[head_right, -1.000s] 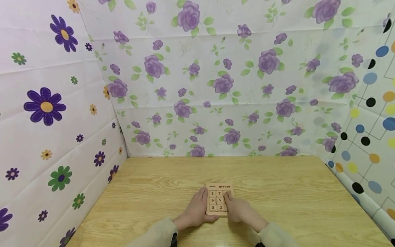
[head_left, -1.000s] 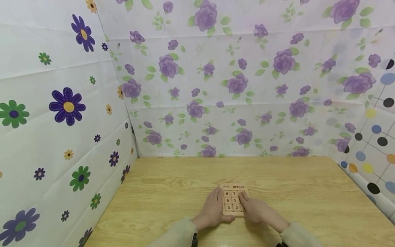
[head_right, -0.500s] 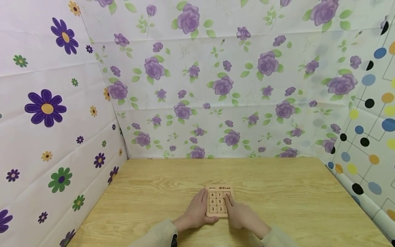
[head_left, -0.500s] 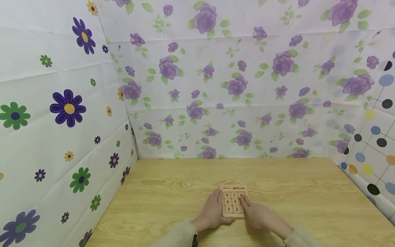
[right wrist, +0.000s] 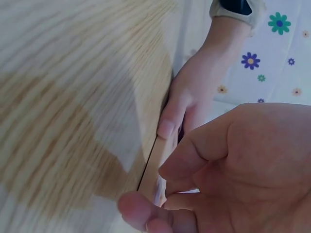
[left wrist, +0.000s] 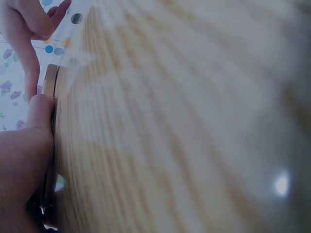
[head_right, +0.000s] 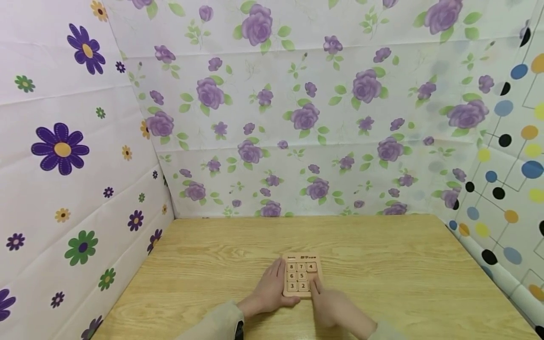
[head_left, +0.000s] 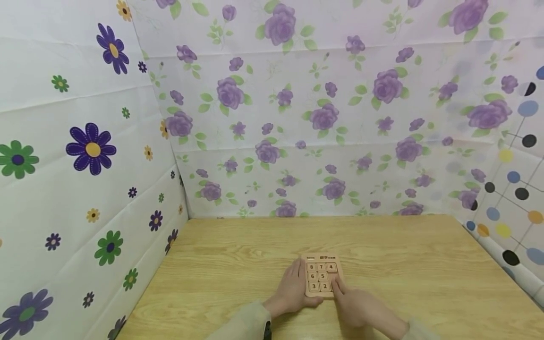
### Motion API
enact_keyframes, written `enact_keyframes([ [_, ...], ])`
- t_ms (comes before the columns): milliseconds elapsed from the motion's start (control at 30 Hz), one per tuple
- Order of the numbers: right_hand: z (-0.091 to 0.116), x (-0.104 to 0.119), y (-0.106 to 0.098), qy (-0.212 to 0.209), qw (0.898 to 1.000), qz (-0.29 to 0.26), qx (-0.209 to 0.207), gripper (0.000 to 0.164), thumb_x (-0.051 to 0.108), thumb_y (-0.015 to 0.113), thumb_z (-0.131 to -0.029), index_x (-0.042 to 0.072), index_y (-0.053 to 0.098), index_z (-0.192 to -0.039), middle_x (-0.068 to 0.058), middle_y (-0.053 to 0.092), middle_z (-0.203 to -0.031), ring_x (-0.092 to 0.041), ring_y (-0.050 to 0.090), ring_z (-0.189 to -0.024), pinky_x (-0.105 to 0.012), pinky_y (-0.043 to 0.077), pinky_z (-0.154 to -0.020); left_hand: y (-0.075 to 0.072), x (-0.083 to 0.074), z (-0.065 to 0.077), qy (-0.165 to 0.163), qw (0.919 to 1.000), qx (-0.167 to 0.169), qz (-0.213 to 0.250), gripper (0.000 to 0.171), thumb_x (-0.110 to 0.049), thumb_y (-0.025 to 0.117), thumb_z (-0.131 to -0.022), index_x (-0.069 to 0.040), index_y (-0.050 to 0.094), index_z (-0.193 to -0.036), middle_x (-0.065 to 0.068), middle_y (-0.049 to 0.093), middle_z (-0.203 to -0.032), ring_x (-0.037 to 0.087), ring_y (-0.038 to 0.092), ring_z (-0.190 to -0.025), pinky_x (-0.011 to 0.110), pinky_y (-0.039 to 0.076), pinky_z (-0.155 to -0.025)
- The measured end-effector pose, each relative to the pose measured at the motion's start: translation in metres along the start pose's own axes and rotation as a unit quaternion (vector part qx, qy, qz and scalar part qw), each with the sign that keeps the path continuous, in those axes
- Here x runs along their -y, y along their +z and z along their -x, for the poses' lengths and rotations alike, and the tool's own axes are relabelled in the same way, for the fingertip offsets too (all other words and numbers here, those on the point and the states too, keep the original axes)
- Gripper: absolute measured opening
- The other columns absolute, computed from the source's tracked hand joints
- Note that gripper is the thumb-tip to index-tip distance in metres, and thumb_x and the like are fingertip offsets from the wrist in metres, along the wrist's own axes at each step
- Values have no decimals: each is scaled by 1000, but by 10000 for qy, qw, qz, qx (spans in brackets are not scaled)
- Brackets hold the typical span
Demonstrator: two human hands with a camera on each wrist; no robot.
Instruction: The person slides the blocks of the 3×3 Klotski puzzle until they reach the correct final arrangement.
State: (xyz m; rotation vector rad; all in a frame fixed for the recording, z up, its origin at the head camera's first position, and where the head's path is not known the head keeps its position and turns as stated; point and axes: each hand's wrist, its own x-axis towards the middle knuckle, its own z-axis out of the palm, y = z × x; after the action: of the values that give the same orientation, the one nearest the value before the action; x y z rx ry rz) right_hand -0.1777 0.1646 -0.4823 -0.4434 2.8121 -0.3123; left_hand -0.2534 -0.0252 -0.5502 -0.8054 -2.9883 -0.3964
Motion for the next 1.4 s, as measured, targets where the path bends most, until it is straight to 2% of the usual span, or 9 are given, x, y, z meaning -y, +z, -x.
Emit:
enact_keyframes([
  [233,1,2,0,-129,9996,216,82,61,9,54,-88,-7,36,-144,-27,36,-150,-11,34,-43,-25,33,-38,0,0,0,37,10000,-47,-42,118,-72,62,-76,9,17,-150,26,26,-155,33,27,-145,42,27,-120],
  [367,-3,1,-2,-16,9996,134,256,63,6,54,-88,-5,33,-146,-26,34,-152,-11,39,-42,-25,38,-37,1,0,-2,13,10000,-24,-4,118,-71,63,-76,9,17,-150,26,25,-155,33,27,-146,42,26,-121],
  [533,-10,-1,-2,-5,9995,227,230,62,10,54,-90,-4,34,-147,-25,36,-151,-16,46,-48,-29,40,-42,3,1,-1,-42,10000,-5,35,119,-72,63,-76,7,16,-151,25,24,-156,32,26,-146,41,25,-121],
  [667,-16,-3,-4,-79,9994,257,213,61,10,54,-91,-5,34,-146,-25,36,-151,-16,43,-50,-29,38,-45,3,2,-2,-46,10000,-43,-14,118,-72,63,-76,8,17,-150,25,25,-156,33,26,-146,41,26,-121],
  [900,-21,-6,-6,-117,9997,123,177,61,11,55,-91,-5,34,-147,-25,35,-152,-17,45,-53,-29,42,-49,0,2,-1,-58,10000,38,-31,118,-73,62,-76,8,17,-150,25,24,-156,33,26,-146,41,25,-121],
  [1133,-24,-10,-6,-192,9998,-14,51,62,8,54,-91,-4,32,-148,-24,32,-154,-11,33,-44,-24,31,-40,-2,1,-2,-11,10000,-51,-47,119,-72,62,-76,8,16,-150,26,23,-156,33,26,-146,41,26,-121],
  [1400,-23,-13,-7,-200,9996,-183,109,62,9,54,-92,-4,31,-148,-23,30,-155,-12,34,-46,-27,35,-45,0,1,-1,-11,10000,-61,49,120,-71,64,-75,9,15,-150,27,22,-156,33,26,-146,42,26,-121],
])
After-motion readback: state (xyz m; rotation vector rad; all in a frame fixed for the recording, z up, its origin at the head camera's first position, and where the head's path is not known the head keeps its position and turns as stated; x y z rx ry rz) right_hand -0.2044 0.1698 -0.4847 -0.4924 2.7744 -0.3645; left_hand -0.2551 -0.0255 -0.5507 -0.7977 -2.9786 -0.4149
